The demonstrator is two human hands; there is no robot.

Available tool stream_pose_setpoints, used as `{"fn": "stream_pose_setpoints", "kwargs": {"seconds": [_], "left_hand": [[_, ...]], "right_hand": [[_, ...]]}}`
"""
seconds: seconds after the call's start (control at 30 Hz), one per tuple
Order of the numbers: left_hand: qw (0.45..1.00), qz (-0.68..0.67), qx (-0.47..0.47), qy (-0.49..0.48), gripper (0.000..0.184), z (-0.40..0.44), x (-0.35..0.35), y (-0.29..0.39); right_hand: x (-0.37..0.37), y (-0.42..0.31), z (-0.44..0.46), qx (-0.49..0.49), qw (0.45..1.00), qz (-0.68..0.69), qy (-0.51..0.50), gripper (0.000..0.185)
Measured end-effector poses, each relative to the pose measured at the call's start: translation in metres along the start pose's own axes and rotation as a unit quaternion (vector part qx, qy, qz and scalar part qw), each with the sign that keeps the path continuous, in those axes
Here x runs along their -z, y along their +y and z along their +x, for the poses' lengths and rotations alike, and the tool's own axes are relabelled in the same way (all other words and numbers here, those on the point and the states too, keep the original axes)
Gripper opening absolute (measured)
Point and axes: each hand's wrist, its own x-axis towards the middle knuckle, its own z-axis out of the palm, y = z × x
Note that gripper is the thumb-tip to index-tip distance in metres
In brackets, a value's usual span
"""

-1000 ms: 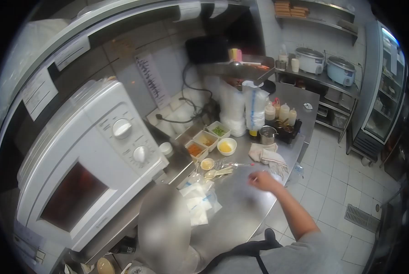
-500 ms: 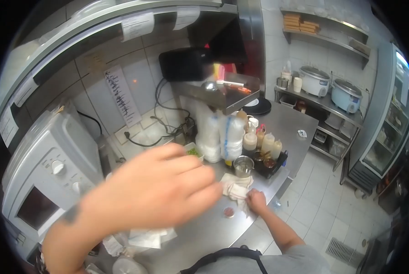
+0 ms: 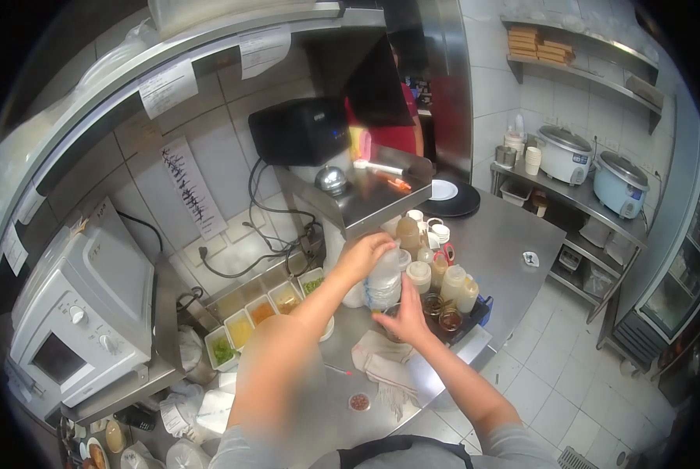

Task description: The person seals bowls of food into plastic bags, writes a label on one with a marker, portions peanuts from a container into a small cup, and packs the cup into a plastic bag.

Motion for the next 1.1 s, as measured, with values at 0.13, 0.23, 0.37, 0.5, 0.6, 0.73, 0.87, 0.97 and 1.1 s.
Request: {"fn": "stream_pose_setpoints", "kwargs": {"seconds": [0.13, 0.23, 0.37, 0.5, 0.6, 0.73, 0.87, 0.97, 1.1], "left_hand": [[0.905, -0.31, 0.182, 0.227, 0.012, -0.003, -0.005, -0.001], [0.651, -0.708, 0.152, 0.228, 0.01, -0.029, -0.004, -0.006], [0.617, -0.71, 0.132, 0.314, 0.006, -0.075, 0.044, 0.02], [0.708, -0.583, 0.055, 0.394, 0.009, -0.119, 0.107, 0.028], [0.744, -0.51, 0.065, 0.426, 0.015, -0.154, 0.136, 0.014], [0.712, -0.489, 0.178, 0.472, 0.016, -0.179, 0.129, -0.007], [0.711, -0.484, 0.249, 0.446, 0.017, -0.213, 0.111, -0.045], [0.699, -0.476, 0.286, 0.45, 0.021, -0.246, 0.097, -0.066], [0.685, -0.44, 0.402, 0.42, 0.036, -0.271, 0.085, -0.049]], "right_hand": [[-0.036, 0.013, 0.052, -0.034, 0.995, 0.022, 0.09, 0.106], [-0.045, 0.023, 0.069, -0.083, 0.987, 0.094, 0.103, 0.105], [-0.046, 0.032, 0.067, -0.102, 0.987, 0.096, 0.081, 0.103], [-0.037, 0.034, 0.064, -0.053, 0.993, 0.072, 0.083, 0.105], [-0.011, -0.017, 0.051, 0.081, 0.99, 0.011, 0.113, 0.107], [0.003, -0.078, 0.025, 0.266, 0.957, 0.072, -0.097, 0.099], [-0.018, -0.09, -0.006, 0.216, 0.88, 0.255, -0.338, 0.086], [-0.018, -0.089, -0.024, 0.076, 0.784, 0.449, -0.422, 0.086], [-0.023, -0.106, -0.043, -0.118, 0.706, 0.547, -0.434, 0.073]]}}
